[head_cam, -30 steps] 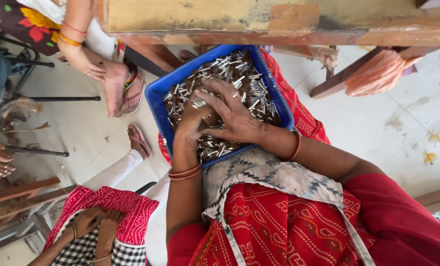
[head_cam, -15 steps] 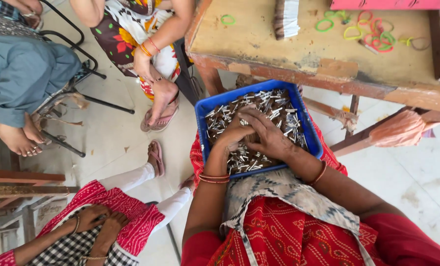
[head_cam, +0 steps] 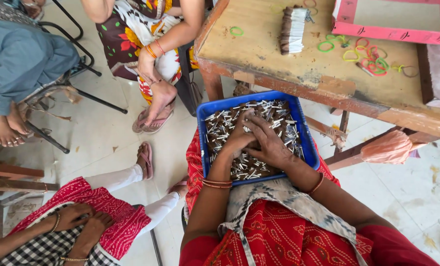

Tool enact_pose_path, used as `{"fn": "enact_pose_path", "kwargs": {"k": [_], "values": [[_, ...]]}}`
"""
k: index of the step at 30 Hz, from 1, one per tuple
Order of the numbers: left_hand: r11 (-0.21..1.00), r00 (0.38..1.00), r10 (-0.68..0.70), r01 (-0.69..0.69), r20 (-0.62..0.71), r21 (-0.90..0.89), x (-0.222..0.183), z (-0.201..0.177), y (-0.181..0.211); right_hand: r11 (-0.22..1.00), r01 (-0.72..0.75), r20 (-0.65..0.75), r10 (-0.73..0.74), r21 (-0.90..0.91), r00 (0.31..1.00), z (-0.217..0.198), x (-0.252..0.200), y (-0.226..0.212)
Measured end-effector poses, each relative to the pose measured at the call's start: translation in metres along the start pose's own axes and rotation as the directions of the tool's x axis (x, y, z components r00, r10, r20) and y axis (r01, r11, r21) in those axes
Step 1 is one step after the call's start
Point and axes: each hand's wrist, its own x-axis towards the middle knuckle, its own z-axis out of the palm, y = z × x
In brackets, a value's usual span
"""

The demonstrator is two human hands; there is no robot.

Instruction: Sorting and inspecting small metal components from a blue bin.

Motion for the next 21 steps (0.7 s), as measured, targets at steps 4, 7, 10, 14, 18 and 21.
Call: {"fn": "enact_pose_path", "kwargs": {"k": [4,7,10,14,18,21], "values": [[0.997,0.995,-0.066,0.070,0.078,-0.041,0.000,-0.009,0.002,0.998,-0.061,0.088,0.060,0.001,0.994,0.003,-0.006,0.010],[0.999,0.990,0.010,-0.003,0.141,-0.049,0.000,-0.013,-0.001,1.000,0.014,0.019,-0.013,-0.023,1.000,0.002,0.003,0.000],[0.996,0.993,0.051,-0.058,0.109,0.062,-0.001,-0.010,0.003,0.992,-0.105,0.077,0.099,0.066,0.992,0.010,-0.002,0.010],[0.998,0.995,-0.006,0.000,0.102,0.057,-0.008,-0.003,0.024,0.994,-0.098,0.042,0.096,0.050,0.994,0.008,-0.001,0.006],[1.000,0.994,-0.015,0.013,0.105,0.021,-0.007,-0.005,0.017,0.993,-0.092,0.052,0.088,0.077,0.995,0.007,-0.004,0.008],[0.999,0.995,-0.031,0.029,0.095,0.024,-0.005,-0.008,0.010,0.993,-0.083,0.046,0.079,0.087,0.996,0.006,-0.001,0.000]]}}
